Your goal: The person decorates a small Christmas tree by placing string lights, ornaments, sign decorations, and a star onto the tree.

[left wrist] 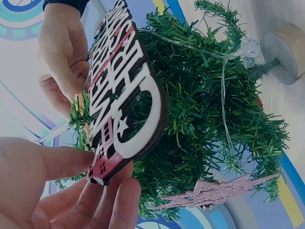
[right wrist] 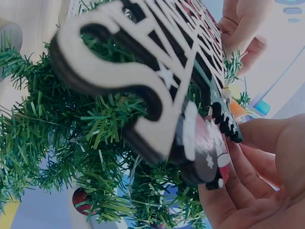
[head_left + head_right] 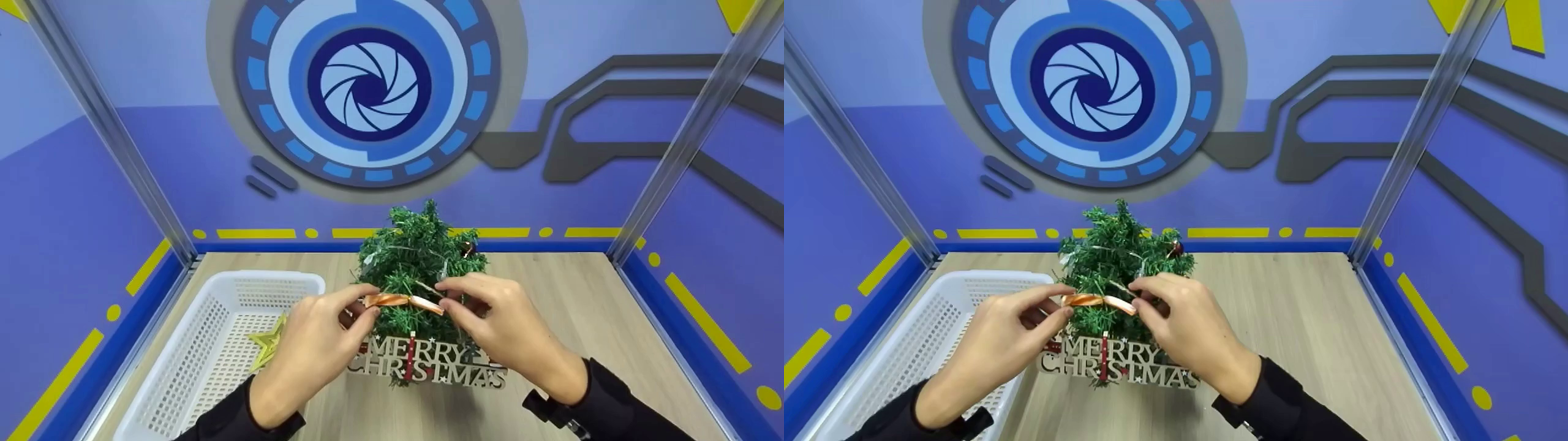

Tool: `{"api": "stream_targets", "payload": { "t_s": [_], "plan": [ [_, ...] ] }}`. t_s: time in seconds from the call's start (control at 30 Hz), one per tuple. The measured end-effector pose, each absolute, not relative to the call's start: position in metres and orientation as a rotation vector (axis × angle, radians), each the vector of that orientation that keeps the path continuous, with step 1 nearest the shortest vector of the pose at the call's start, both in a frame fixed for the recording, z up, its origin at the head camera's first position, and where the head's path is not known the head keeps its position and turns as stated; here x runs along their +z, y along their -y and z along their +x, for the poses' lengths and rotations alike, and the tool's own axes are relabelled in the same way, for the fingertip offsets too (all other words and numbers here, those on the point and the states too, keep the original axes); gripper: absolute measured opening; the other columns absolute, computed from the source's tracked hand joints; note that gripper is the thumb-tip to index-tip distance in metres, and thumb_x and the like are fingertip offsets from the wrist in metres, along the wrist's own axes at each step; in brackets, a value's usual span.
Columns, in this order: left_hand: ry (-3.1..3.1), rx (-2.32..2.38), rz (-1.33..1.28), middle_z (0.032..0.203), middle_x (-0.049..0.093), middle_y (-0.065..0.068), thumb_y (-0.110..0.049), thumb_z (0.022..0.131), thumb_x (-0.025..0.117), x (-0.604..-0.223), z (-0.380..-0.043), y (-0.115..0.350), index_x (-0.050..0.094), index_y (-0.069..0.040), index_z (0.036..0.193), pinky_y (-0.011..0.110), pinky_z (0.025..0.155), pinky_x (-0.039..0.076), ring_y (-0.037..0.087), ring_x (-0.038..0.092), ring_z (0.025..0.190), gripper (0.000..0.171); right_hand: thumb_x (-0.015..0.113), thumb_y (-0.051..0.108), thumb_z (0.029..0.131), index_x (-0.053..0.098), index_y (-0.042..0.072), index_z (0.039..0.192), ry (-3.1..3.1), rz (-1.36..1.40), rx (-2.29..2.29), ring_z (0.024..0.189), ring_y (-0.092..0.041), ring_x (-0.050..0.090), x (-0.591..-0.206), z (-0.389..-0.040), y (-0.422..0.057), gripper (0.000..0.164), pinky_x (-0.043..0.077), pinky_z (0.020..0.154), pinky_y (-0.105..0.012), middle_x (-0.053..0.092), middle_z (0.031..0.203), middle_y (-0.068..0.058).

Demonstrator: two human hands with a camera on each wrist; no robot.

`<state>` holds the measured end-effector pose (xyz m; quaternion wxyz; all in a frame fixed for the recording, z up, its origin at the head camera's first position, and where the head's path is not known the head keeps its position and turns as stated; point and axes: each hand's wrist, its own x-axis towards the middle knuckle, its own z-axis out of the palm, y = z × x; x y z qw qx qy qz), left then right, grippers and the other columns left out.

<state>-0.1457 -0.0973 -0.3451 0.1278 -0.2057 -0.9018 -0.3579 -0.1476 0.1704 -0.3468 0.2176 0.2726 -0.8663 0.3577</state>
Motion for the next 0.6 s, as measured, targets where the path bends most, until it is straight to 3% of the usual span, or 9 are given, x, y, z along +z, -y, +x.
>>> {"api": "stream_targets", "payload": {
  "t_s": [0.3, 0.6],
  "plan": [
    [2.611, -0.993, -0.611, 0.080, 0.070, -0.022, -0.030, 0.092, 0.070, -0.3453, -0.1430, 0.0984, 0.068, -0.028, 0.124, 0.015, 0.051, 0.046, -0.008, 0.059, 0.059, 0.033, 0.072, 0.016, 0.091, 0.073, 0.020, 0.113, 2.379, 0.824, 1.043, 0.075, 0.000, 0.064, -0.3501, -0.1446, -0.1706, 0.022, 0.056, 0.065, -0.019, 0.074, 0.099, 0.008],
    [2.585, -0.989, -0.620, 0.080, 0.071, -0.021, -0.031, 0.092, 0.070, -0.3469, -0.1404, 0.1011, 0.067, -0.026, 0.126, 0.015, 0.052, 0.046, -0.009, 0.058, 0.058, 0.035, 0.071, 0.016, 0.092, 0.074, 0.021, 0.108, 2.323, 0.850, 1.068, 0.075, 0.000, 0.066, -0.3484, -0.1408, -0.1757, 0.017, 0.057, 0.065, -0.020, 0.075, 0.096, 0.008]
  ]
}}
